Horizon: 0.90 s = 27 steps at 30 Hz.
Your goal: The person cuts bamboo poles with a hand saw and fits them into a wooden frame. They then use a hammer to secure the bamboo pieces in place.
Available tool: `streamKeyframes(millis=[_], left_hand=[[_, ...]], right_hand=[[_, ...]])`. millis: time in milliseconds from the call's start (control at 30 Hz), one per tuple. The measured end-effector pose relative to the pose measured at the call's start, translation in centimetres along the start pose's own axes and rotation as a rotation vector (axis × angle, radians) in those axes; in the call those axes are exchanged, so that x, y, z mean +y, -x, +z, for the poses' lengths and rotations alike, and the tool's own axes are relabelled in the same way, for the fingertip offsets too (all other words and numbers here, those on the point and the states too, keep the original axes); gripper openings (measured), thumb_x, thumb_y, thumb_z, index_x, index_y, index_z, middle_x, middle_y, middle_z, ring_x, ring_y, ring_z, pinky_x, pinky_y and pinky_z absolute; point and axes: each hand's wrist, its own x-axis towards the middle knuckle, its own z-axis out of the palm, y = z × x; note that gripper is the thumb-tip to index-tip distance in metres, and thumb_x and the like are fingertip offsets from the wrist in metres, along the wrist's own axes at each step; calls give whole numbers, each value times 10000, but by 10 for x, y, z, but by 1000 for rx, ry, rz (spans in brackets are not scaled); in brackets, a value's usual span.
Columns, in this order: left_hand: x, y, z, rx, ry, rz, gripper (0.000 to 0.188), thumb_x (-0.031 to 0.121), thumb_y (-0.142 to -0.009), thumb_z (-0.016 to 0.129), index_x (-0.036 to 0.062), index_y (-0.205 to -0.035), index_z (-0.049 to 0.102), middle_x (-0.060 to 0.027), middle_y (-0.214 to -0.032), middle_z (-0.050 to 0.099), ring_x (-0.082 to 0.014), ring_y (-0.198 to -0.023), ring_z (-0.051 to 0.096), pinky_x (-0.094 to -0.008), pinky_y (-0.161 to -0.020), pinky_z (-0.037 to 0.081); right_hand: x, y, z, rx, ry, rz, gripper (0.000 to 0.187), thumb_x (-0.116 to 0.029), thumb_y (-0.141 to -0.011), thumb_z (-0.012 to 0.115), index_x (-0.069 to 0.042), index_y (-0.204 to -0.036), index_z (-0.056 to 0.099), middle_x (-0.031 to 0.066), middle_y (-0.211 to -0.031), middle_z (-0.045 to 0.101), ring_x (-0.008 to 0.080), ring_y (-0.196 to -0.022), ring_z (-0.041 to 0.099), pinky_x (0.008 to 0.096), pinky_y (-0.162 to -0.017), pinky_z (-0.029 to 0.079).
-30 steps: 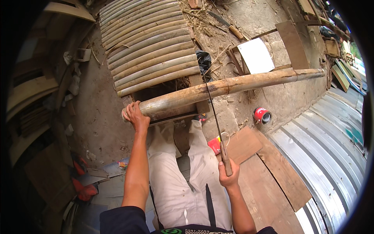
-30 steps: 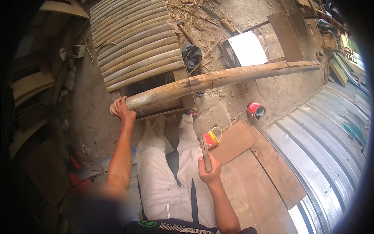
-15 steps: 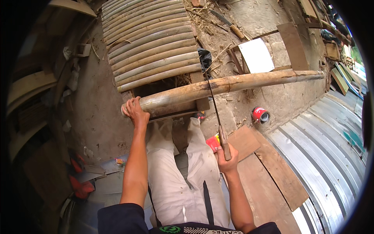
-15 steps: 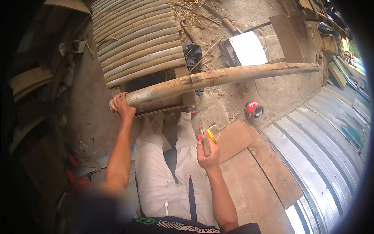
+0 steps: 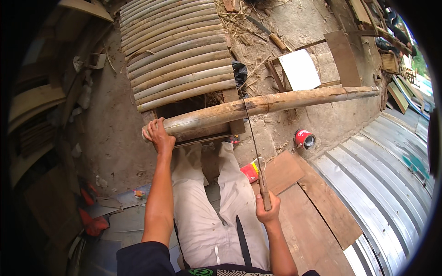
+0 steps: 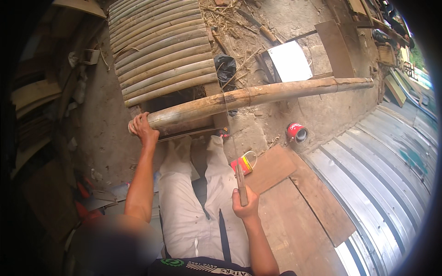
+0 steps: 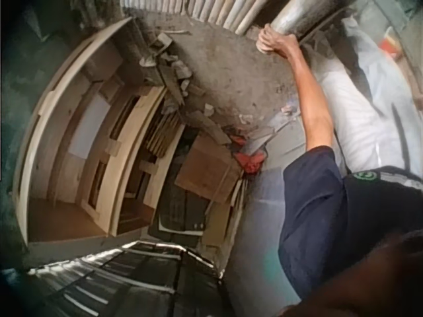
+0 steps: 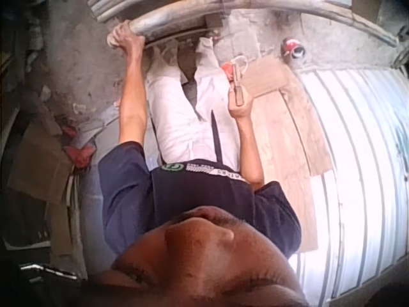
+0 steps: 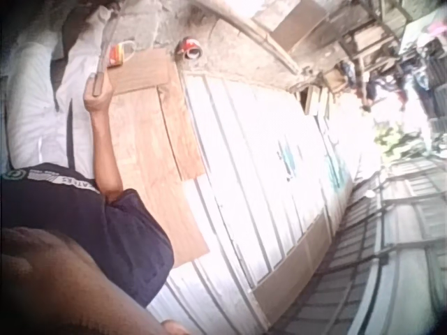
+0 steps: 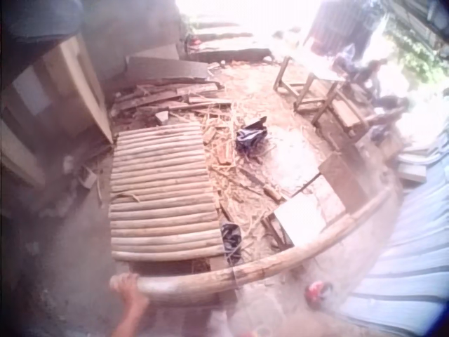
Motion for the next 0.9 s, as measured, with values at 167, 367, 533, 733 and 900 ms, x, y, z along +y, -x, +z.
streamKeyframes(millis=[167, 367, 533, 733, 900], left_hand=[[0, -3, 0, -9, -15, 5, 631, -30, -584, 684, 114, -1191, 586, -98, -1247, 509, -304, -1303, 405, -585, -1178, 94], [-3, -4, 3, 7, -27, 26, 623, -28, -585, 686, 109, -1184, 586, -104, -1234, 518, -307, -1280, 423, -591, -1175, 94], [-4, -4, 2, -20, -17, 20, 634, -35, -577, 696, 107, -1185, 582, -103, -1234, 510, -312, -1284, 420, -593, -1175, 90], [2, -4, -2, -38, -27, 2, 644, -47, -572, 706, 112, -1182, 573, -115, -1238, 503, -325, -1291, 412, -582, -1182, 83], [1, -2, -1, -25, -22, 38, 667, -44, -578, 688, 110, -1210, 538, -117, -1244, 493, -337, -1300, 403, -576, -1180, 94]], right_hand=[[5, -34, 9, 2, -90, 23, 128, -93, -897, 592, 13, -949, 643, 59, -620, 568, 126, -566, 571, 297, -532, 437], [43, -52, 7, 360, -378, -87, 186, -173, -958, 582, -60, -824, 523, -45, -615, 472, 48, -520, 423, 219, -479, 334], [77, -34, -9, 667, -282, -7, 214, -192, -980, 588, -51, -843, 505, -14, -691, 504, 66, -608, 471, 228, -555, 388], [161, -115, 15, 935, -442, 148, 320, -250, -956, 676, 28, -1065, 561, 99, -1013, 649, 155, -895, 613, 303, -792, 511], [196, -211, 35, 895, -993, 619, 681, -572, -885, 668, 61, -1110, 559, 159, -1010, 640, 211, -849, 623, 345, -715, 516]])
